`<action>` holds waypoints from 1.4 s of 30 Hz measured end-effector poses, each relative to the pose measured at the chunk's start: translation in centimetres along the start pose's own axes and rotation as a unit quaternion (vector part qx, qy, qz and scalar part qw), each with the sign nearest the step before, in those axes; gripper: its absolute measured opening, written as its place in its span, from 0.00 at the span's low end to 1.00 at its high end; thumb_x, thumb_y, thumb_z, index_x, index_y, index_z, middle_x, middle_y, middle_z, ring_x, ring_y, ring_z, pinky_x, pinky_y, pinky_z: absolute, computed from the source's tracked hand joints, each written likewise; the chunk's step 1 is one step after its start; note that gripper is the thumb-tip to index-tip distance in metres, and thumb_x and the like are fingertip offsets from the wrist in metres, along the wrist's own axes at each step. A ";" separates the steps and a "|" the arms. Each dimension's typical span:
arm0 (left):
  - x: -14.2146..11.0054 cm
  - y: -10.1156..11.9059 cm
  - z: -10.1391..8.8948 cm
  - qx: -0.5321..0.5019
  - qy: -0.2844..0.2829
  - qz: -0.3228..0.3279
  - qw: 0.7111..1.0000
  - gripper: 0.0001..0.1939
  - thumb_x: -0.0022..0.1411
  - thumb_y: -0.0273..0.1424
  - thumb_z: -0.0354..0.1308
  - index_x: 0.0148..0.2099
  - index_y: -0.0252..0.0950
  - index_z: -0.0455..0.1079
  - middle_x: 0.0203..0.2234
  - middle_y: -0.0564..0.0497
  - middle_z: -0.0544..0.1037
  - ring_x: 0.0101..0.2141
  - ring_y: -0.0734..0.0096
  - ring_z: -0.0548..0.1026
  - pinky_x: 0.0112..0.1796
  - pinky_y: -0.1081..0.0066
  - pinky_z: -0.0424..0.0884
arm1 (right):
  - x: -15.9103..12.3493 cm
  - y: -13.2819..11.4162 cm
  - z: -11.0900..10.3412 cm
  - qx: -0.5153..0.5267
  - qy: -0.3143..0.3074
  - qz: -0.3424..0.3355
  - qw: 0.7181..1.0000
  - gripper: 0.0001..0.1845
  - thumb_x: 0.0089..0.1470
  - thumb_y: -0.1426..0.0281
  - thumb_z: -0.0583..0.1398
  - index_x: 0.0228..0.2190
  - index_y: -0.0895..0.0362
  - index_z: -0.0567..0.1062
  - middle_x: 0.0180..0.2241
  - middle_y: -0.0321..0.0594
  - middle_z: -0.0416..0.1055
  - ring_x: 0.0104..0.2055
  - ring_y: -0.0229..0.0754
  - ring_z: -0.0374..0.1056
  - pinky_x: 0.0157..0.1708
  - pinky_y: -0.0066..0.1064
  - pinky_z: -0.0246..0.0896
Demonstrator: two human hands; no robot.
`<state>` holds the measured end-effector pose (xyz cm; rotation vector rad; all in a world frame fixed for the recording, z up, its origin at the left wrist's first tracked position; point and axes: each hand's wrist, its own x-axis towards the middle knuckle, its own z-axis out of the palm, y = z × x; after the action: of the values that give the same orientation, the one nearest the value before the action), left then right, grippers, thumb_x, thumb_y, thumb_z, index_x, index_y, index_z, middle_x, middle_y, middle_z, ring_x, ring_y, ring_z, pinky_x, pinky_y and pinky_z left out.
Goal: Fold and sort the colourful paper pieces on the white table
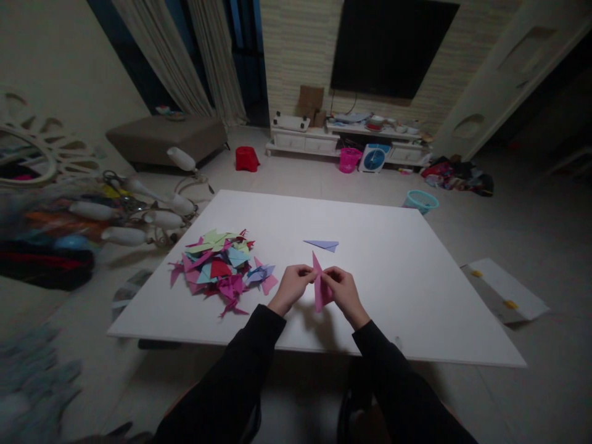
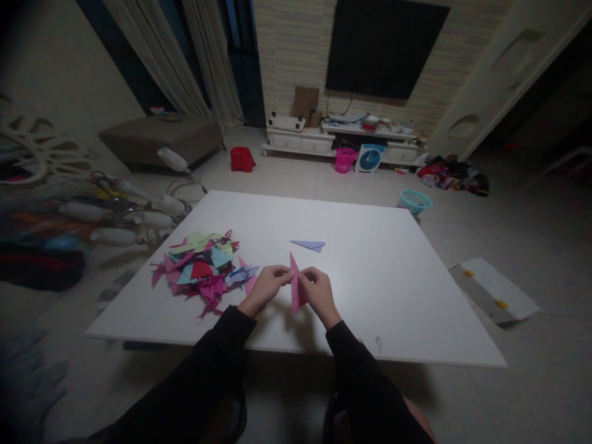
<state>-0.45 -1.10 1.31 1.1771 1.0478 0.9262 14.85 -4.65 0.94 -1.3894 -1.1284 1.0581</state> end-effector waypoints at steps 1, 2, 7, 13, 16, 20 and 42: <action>-0.1 0.1 -0.1 0.001 -0.003 0.002 1.000 0.15 0.50 0.39 0.69 0.30 0.30 0.78 0.24 0.47 0.77 0.28 0.70 0.72 0.33 0.70 0.66 | 0.0 0.0 0.0 0.018 -0.002 0.009 1.000 0.09 0.47 0.62 0.66 0.25 0.56 0.79 0.26 0.37 0.75 0.29 0.41 0.67 0.34 0.33 0.60; -0.2 0.2 -0.1 0.001 -0.005 0.004 1.000 0.14 0.51 0.39 0.68 0.31 0.30 0.78 0.25 0.47 0.78 0.28 0.70 0.72 0.33 0.70 0.66 | 0.0 0.0 0.0 0.040 -0.006 0.020 0.999 0.09 0.46 0.62 0.67 0.26 0.56 0.79 0.26 0.37 0.75 0.29 0.40 0.66 0.33 0.32 0.60; -0.5 0.6 -0.4 -0.007 0.005 0.008 1.000 0.12 0.52 0.36 0.67 0.32 0.30 0.78 0.26 0.47 0.78 0.29 0.71 0.72 0.35 0.70 0.66 | 0.1 0.2 -0.2 0.104 -0.040 0.050 0.993 0.11 0.45 0.61 0.69 0.28 0.55 0.81 0.27 0.36 0.76 0.29 0.38 0.65 0.31 0.30 0.57; -0.2 0.7 -0.5 -0.025 0.013 0.007 1.000 0.11 0.52 0.35 0.67 0.32 0.30 0.77 0.26 0.48 0.77 0.29 0.71 0.71 0.35 0.71 0.66 | 0.7 0.3 -0.9 0.022 -0.025 0.025 0.999 0.16 0.44 0.57 0.71 0.30 0.57 0.83 0.30 0.41 0.79 0.31 0.41 0.69 0.30 0.31 0.59; 0.2 1.0 -0.6 -0.007 0.031 0.007 0.999 0.10 0.55 0.31 0.64 0.37 0.30 0.78 0.26 0.50 0.76 0.29 0.73 0.70 0.34 0.72 0.66 | 1.0 0.4 -1.7 -0.060 0.029 -0.017 0.998 0.17 0.47 0.56 0.68 0.31 0.58 0.83 0.30 0.42 0.80 0.31 0.44 0.71 0.30 0.33 0.62; 0.4 1.6 -0.7 0.007 0.033 -0.009 0.999 0.06 0.57 0.25 0.59 0.37 0.31 0.76 0.26 0.52 0.74 0.28 0.74 0.71 0.34 0.73 0.66 | 2.1 1.0 -2.6 -0.206 0.108 -0.121 0.965 0.18 0.54 0.55 0.64 0.34 0.57 0.83 0.33 0.44 0.81 0.34 0.48 0.74 0.33 0.35 0.66; -1.8 3.3 -2.6 0.040 0.014 0.009 0.999 0.08 0.57 0.24 0.56 0.38 0.33 0.76 0.32 0.50 0.79 0.29 0.74 0.71 0.34 0.73 0.66 | 16.6 7.8 1.9 -0.664 -0.061 -0.184 0.722 0.14 0.65 0.69 0.53 0.43 0.55 0.78 0.41 0.45 0.78 0.42 0.44 0.71 0.40 0.31 0.56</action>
<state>-3.49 -1.59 4.62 1.2441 1.1081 0.9247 16.70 11.63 -7.51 -1.9660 -2.3533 -0.1606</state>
